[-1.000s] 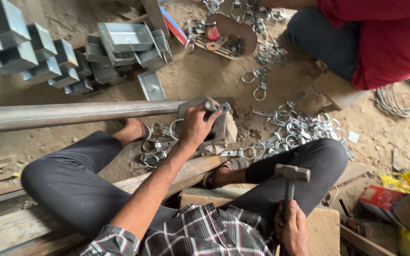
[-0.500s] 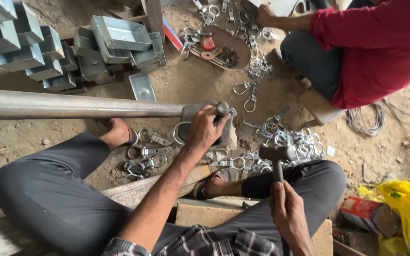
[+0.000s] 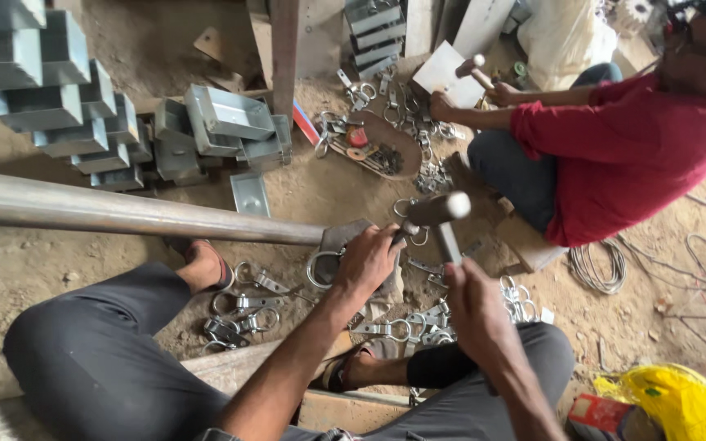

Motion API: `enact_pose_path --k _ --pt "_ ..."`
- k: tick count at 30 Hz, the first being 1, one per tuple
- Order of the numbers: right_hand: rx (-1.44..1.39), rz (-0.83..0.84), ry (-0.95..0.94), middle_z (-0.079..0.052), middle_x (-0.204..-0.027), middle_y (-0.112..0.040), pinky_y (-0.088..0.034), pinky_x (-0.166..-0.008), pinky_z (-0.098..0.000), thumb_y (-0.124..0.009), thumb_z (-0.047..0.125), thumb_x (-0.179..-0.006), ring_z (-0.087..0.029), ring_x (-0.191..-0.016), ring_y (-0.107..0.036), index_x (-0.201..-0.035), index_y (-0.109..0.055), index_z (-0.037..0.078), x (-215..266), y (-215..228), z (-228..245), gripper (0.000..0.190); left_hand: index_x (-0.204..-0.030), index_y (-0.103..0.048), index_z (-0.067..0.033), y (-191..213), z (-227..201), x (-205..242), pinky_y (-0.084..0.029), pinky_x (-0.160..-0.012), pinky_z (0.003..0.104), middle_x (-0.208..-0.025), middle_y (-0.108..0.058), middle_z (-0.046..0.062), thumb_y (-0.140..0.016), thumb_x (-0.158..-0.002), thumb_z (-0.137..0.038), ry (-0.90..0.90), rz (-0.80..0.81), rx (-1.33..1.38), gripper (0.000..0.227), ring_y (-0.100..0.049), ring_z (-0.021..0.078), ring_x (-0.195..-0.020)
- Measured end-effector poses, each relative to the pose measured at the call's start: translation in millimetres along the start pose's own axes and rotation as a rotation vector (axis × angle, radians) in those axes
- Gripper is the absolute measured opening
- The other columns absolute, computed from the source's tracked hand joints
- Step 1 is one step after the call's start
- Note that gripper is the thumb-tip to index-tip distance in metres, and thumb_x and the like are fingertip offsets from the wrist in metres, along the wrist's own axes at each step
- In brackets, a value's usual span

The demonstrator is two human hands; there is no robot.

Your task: The person sits on the ground and repeatedly hammers metal clips onto a metal rod using a hammer. They hold the clip in place with one hand and strike it with the other. Another person is visible in the background working with similar metal parts.

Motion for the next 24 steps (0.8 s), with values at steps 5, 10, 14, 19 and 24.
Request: enact_pose_path --k 5,10,14,19,24 --pt "-0.281 -0.388 0.302 -0.004 -0.065 -0.048 -0.035 -0.043 -0.0359 -0.043 0.029 -0.11 -0.016 -0.051 -0.045 -0.089 -0.053 0.008 14 103 51 0.031 -0.11 -0.067 -0.0028 -16 13 0 -0.048 -0.038 0.033 -0.071 -0.067 0.012 -0.062 -0.104 -0.025 0.072 0.083 0.025 0.024 -0.063 0.02 -0.05" --pt "0.058 -0.257 0.104 -0.008 -0.066 -0.053 -0.039 -0.049 -0.0393 -0.044 0.028 -0.109 -0.022 -0.054 -0.048 -0.098 -0.055 0.005 -2 36 40 0.028 -0.112 -0.068 -0.0024 -13 14 2 -0.054 -0.044 0.036 -0.078 -0.069 0.015 -0.063 -0.102 -0.028 -0.02 -0.048 0.025 0.028 -0.066 0.0229 -0.058" --pt "0.295 -0.123 0.06 -0.011 -0.067 -0.056 -0.042 -0.053 -0.042 -0.046 0.028 -0.108 -0.026 -0.056 -0.051 -0.106 -0.057 0.003 -10 6 -11 0.027 -0.11 -0.07 -0.0033 -4 12 6 -0.057 -0.058 0.045 -0.08 -0.071 0.019 -0.068 -0.099 -0.03 -0.103 -0.188 -0.051 0.029 -0.069 0.0332 -0.068" --pt "0.245 -0.183 0.184 -0.011 -0.064 -0.057 -0.042 -0.053 -0.0398 -0.047 0.026 -0.108 -0.025 -0.053 -0.052 -0.106 -0.059 0.003 31 28 -46 0.026 -0.108 -0.069 -0.002 -6 21 -2 -0.058 -0.056 0.042 -0.084 -0.072 0.017 -0.066 -0.101 -0.029 0.091 -0.008 0.1 0.028 -0.072 0.0291 -0.066" --pt "-0.166 -0.053 -0.324 -0.008 -0.057 -0.049 -0.036 -0.044 -0.0349 -0.044 0.032 -0.11 -0.019 -0.045 -0.044 -0.091 -0.059 0.002 112 10 -134 0.039 -0.1 -0.07 -0.0022 29 15 28 -0.058 -0.075 0.041 -0.095 -0.075 0.014 -0.065 -0.104 -0.023 -0.127 -0.308 0.317 0.022 -0.073 0.0275 -0.086"
Point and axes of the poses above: each hand's wrist, its own x-axis away from the middle knuckle, its own y-axis out of the back of the hand, z = x × y, the point moved 6 cm from there along -x, towards the middle knuckle
